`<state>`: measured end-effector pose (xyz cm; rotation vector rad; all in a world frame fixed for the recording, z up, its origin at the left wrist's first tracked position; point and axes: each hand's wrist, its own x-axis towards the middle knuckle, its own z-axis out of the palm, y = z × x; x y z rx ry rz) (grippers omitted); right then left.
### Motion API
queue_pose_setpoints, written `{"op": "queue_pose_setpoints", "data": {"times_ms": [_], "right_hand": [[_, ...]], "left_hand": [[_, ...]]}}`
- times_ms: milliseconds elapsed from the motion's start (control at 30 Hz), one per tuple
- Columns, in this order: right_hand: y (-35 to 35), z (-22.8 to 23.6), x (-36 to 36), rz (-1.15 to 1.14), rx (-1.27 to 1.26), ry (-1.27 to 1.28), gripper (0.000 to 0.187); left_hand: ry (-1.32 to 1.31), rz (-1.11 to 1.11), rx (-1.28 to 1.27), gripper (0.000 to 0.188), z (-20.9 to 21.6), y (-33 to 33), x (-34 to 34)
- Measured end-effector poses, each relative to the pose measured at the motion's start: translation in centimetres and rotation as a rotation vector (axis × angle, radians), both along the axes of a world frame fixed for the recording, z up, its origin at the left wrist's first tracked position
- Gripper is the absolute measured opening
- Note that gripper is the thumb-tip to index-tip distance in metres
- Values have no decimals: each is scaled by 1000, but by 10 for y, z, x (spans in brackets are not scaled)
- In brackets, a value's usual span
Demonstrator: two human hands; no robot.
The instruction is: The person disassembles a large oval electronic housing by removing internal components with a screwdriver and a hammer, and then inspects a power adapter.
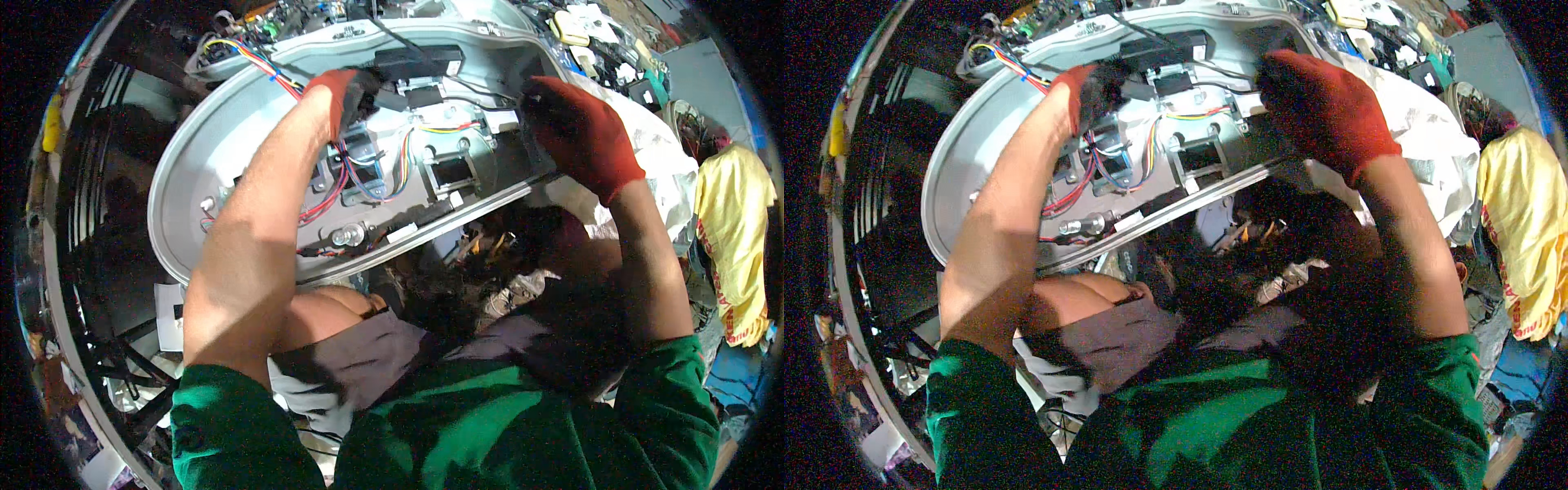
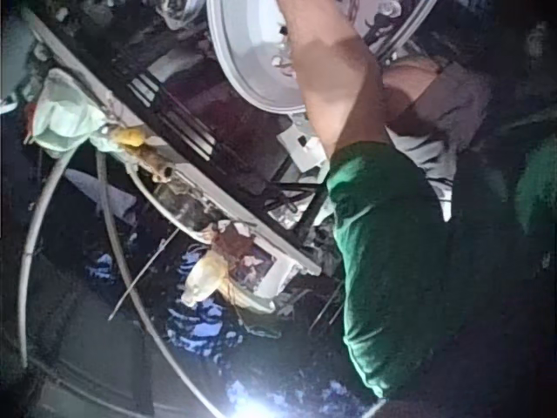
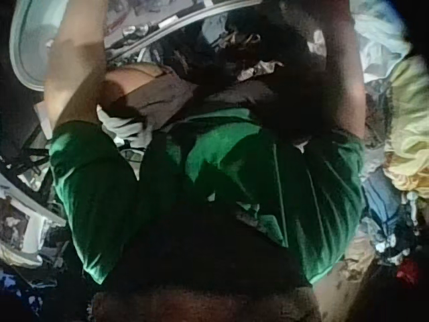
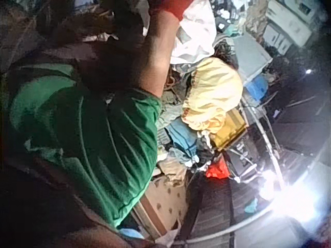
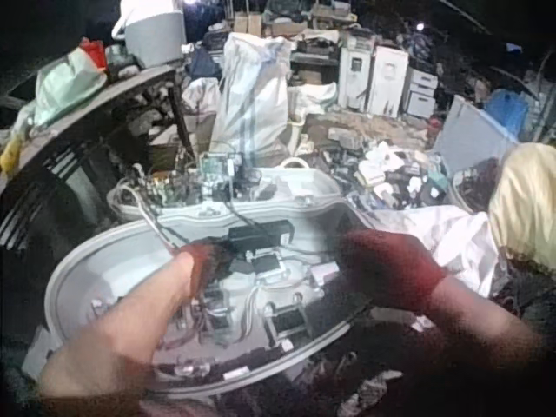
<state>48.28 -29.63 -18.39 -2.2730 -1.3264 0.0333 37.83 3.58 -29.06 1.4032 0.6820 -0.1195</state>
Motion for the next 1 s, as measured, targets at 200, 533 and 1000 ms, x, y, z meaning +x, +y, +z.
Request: {"op": "queue_pose_setpoints", "data": {"times_ms": [200,533,1000], "right_hand": [[17,-12,6,3,-23,-123,27],[19,-20,25,24,-143,-140,28],[10,-9,23,-10,-32,-155,37]], "left_hand": [[-53,117,-214,20,7,-9,-4],[91,78,-103,28,9,-5,-2],[114,74,-283,46,25,-20,-1]]}}
